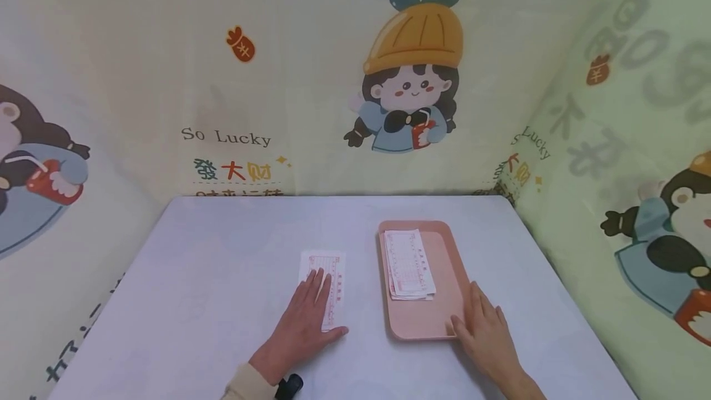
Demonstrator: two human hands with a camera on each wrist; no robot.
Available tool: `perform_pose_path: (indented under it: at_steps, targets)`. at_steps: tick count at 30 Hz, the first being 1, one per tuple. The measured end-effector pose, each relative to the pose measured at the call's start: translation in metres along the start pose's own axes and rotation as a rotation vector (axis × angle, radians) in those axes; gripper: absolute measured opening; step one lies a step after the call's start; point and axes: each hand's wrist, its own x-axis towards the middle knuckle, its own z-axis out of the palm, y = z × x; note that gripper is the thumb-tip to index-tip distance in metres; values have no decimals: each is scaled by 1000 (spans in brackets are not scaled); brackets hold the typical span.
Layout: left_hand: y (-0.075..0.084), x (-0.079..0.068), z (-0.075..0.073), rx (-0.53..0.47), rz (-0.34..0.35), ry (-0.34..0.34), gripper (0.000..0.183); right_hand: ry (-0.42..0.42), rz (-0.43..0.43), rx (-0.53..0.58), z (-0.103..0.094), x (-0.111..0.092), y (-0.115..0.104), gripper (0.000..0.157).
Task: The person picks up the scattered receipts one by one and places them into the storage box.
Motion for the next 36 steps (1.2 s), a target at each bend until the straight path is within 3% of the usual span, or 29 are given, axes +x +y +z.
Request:
perform_pose_path:
  at_steps: [9,15,36]
  targets:
    - [-2,-2,4,-30,-2,-22,110,-42,26,-7,-2,1,-3,80]
    - [-5,-3,4,-32,15,-4,109,-26,16,-5,-2,1,-2,80]
    - [-11,-4,8,-25,-11,-79,95,-35,20,-6,-3,0,-4,80]
